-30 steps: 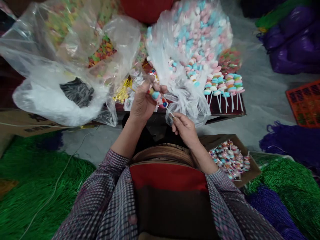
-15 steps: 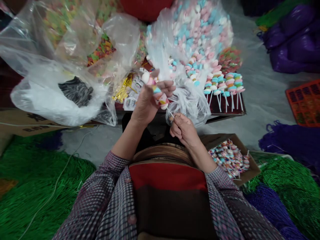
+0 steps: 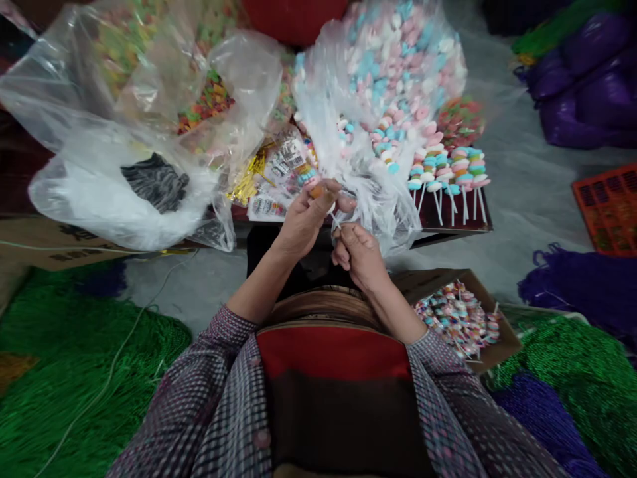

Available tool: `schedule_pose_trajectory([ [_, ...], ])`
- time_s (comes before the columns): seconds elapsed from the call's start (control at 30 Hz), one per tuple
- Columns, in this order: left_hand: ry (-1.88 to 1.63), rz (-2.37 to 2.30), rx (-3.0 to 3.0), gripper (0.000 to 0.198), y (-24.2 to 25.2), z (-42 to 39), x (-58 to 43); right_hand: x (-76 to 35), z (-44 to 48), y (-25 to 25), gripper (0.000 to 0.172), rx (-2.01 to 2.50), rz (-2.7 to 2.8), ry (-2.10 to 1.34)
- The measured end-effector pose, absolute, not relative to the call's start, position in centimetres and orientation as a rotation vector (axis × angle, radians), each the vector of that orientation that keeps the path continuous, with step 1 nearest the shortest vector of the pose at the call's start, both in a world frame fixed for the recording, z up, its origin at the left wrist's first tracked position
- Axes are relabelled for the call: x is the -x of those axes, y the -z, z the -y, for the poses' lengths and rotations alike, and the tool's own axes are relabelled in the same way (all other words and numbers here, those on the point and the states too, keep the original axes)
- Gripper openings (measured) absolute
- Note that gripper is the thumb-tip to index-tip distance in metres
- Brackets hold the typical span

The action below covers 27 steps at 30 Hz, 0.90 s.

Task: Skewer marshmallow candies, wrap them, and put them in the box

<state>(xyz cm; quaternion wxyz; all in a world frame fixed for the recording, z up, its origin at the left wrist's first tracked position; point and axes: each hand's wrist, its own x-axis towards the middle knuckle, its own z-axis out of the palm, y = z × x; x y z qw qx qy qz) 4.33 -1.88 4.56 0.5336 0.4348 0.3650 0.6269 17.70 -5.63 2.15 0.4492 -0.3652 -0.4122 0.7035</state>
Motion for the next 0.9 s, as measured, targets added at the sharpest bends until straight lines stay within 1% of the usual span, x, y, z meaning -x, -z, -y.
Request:
schedule_pose_trajectory([
  [0.07, -1.499, -0.813, -1.026, 0.068, -5.6, 1.9, -3.2, -18.0, 5.6, -2.3, 0.043, 0.838, 0.961, -1.906],
  [0.13, -1.551, -0.792, -1.003, 0.072, -6.8, 1.4, -2.0, -18.4, 5.6, -2.4, 0.043, 0.796, 0.944, -2.05],
  [0.2, -1.613, -0.854, -0.96, 0.065, -7.7, 0.8, -1.1, -18.7, 5.7, -2.3, 0.042, 0.783, 0.951, -2.119],
  [0.27, -1.642, -0.914, -0.911, 0.054, -7.9, 0.3, -1.1, -18.8, 5.7, -2.3, 0.041, 0.786, 0.954, -2.118],
  [0.33, -1.638, -0.924, -0.89, 0.045, -7.4, 0.1, -1.8, -18.7, 5.7, -2.2, 0.042, 0.809, 0.951, -2.072],
  [0.5, -1.572, -0.989, -0.935, 0.037, -5.4, 0.6, -4.3, -17.9, 5.5, -2.2, 0.046, 0.909, 0.951, -1.898],
  [0.63, -1.546, -1.01, -0.981, 0.029, -4.6, 1.1, -5.0, -17.4, 5.6, -1.9, 0.045, 0.967, 1.03, -1.731],
  [0.8, -1.447, -1.024, -0.996, 0.039, -3.2, 2.0, -4.7, -17.8, 5.4, -1.7, 0.039, 1.033, 1.147, -1.501],
  [0.9, -1.516, -1.163, -1.016, 0.04, -2.1, 2.6, -4.5, -18.2, 5.3, -1.7, 0.038, 1.077, 1.178, -1.414],
])
